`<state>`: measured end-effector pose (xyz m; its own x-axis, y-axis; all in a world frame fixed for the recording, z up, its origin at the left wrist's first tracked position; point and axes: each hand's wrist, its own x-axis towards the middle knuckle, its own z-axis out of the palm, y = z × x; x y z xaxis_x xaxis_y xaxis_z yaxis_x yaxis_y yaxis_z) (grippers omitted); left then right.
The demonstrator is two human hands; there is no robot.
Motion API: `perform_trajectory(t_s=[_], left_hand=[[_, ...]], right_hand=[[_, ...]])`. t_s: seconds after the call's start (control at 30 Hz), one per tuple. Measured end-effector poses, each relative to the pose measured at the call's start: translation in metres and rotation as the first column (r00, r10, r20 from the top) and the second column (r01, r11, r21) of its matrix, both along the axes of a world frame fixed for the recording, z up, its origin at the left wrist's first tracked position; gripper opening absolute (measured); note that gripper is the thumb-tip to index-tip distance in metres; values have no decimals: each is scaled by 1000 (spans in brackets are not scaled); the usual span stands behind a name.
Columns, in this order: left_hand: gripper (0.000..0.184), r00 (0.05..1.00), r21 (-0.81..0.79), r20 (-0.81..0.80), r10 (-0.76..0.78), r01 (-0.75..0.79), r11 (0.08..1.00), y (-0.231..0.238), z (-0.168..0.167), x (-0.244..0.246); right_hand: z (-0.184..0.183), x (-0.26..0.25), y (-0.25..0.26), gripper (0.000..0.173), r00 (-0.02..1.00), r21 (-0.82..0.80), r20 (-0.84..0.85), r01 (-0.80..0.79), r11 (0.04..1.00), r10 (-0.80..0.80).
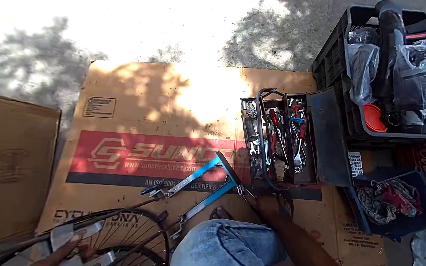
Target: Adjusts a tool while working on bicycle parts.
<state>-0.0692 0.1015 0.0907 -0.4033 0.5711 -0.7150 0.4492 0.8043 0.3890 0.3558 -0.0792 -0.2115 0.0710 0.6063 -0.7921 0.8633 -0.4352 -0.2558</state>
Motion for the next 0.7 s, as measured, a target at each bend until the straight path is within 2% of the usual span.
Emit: perform_trajectory(t_s=[0.07, 0.13, 0.2, 0.27, 0.3, 0.37, 0.5, 0.63, 0.7], left_hand=[[39, 996, 60, -77, 54, -50, 997, -2, -5, 5], [54, 989, 118, -118, 91, -77, 990, -7, -16, -12], [53, 994, 170, -28, 104, -98, 981, -18, -21, -22], [36, 987, 197, 158, 36, -67, 978, -25, -7, -18], [36, 976, 200, 217, -5, -39, 979, -29, -1, -13], [41, 972, 184, 232, -31, -12, 983, -34, 4, 2], [36, 971, 175, 240, 25, -68, 982, -39, -4, 5], [39, 943, 189, 321, 83, -149, 971, -44, -21, 0], [33, 928, 209, 369, 52, -137, 968, -46, -20, -1]], right_hand=[[-3, -1, 8, 52, 1000, -15, -5, -10, 1000, 10], [-2, -6, 14, 45, 997, -65, -34, -66, 996, 64], [3, -4, 18, 44, 994, -117, -46, -107, 987, 102], [1, 2, 32, 50, 991, -124, -92, -106, 987, 95], [1, 3, 36, 53, 992, -99, -113, -72, 993, 60], [17, 4, 38, 53, 989, -23, -146, 17, 1000, -20], [60, 22, 1, 44, 982, 113, -170, 101, 988, -81], [108, 56, -32, 45, 936, 377, -325, 257, 890, -133], [140, 71, -32, 42, 932, 520, -357, 251, 816, -59]])
